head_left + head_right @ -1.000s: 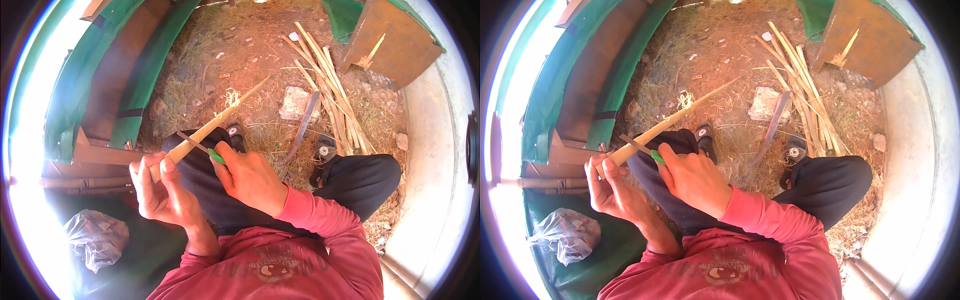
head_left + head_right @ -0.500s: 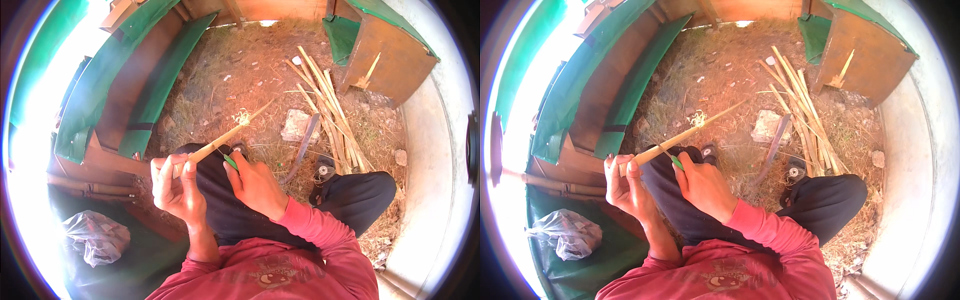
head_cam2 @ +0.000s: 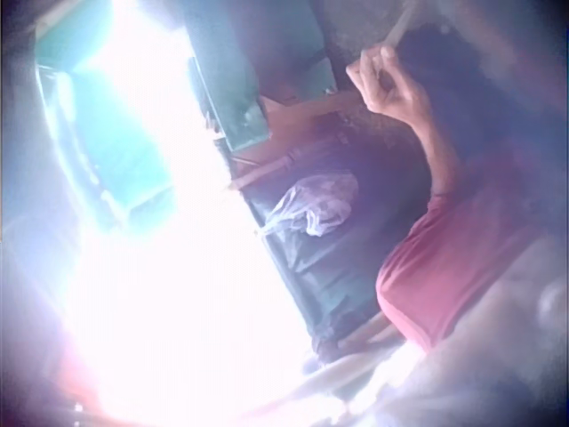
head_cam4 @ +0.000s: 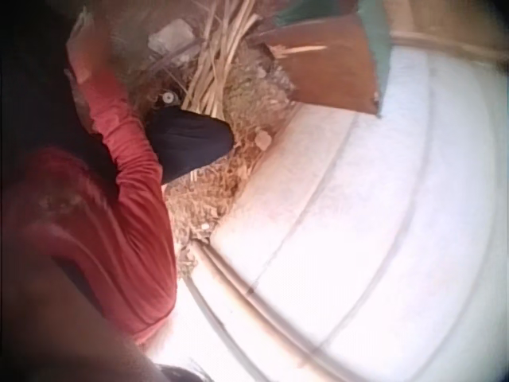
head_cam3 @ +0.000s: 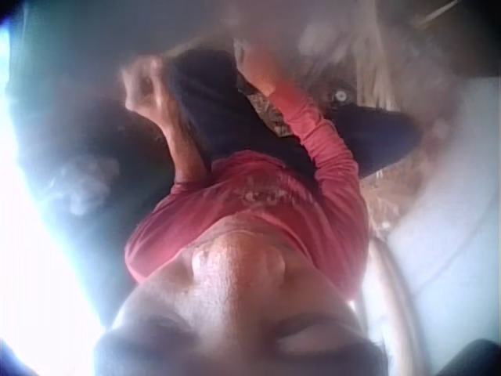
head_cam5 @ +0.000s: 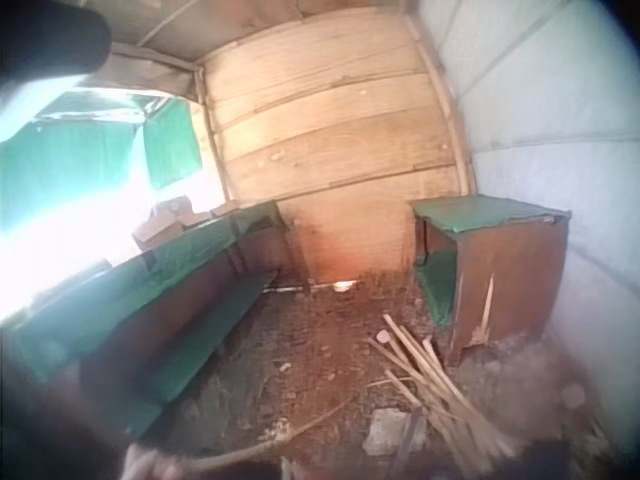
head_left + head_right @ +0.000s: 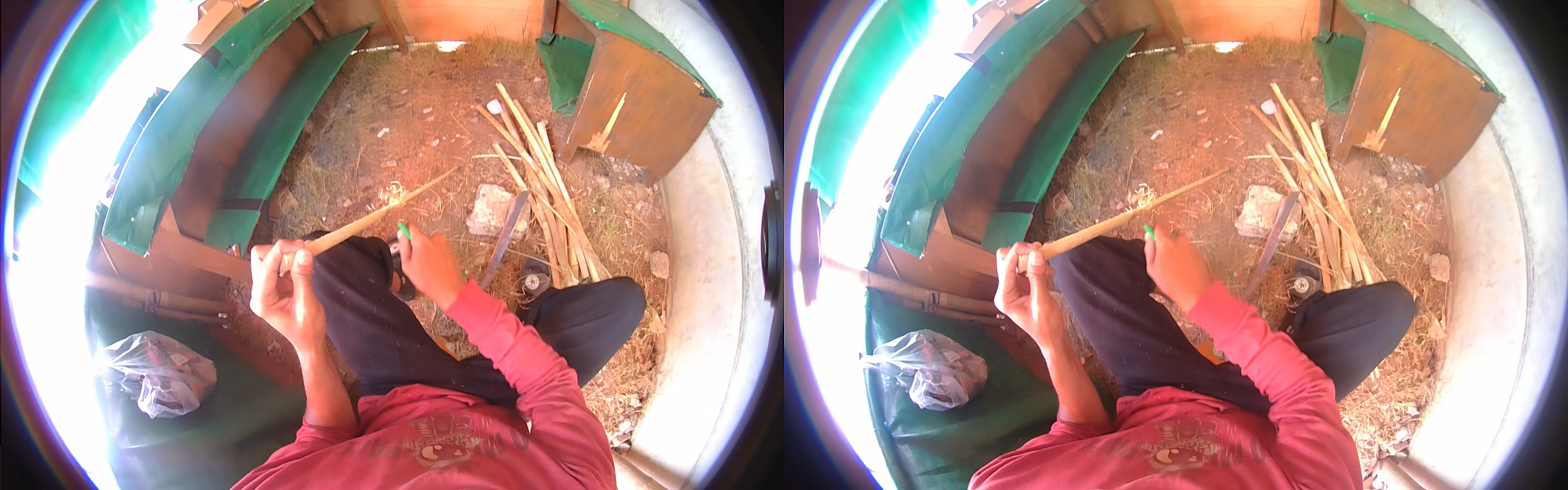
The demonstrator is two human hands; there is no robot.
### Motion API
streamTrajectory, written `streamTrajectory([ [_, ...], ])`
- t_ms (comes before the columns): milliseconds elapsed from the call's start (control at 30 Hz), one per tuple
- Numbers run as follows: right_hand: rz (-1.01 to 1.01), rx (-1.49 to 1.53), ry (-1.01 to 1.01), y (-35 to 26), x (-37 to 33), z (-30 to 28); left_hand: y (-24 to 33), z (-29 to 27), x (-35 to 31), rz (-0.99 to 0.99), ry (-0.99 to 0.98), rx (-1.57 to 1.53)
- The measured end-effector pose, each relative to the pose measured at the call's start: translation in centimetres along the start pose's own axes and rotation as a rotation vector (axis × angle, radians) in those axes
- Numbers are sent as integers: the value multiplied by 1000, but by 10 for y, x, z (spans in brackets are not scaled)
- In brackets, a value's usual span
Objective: The person sits cross-legged on the ground and uses a green utility knife to shave and sharpen a thin wooden stick. They rotate the stick and continue shaving it to create a pointed tip. Later, they use a long metal file to further refine the tip of the stick.
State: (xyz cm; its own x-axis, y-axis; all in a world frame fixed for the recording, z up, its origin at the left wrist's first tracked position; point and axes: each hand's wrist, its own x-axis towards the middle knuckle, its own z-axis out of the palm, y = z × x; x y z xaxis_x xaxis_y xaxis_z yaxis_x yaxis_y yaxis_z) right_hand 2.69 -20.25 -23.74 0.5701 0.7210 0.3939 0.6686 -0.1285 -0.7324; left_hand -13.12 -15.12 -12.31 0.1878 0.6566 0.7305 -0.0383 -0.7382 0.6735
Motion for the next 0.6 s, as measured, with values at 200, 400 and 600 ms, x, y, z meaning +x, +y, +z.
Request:
streamTrajectory([
  [200,-103,337,-87,-65,-21,-40,1,8,-1,108,-79,-30],
  [400,-13,117,15,-4,-3,-1,-2,2,6,86,-127,-45],
  [600,-145,231,-49,-56,-18,-27,-2,4,2,127,-98,-83],
])
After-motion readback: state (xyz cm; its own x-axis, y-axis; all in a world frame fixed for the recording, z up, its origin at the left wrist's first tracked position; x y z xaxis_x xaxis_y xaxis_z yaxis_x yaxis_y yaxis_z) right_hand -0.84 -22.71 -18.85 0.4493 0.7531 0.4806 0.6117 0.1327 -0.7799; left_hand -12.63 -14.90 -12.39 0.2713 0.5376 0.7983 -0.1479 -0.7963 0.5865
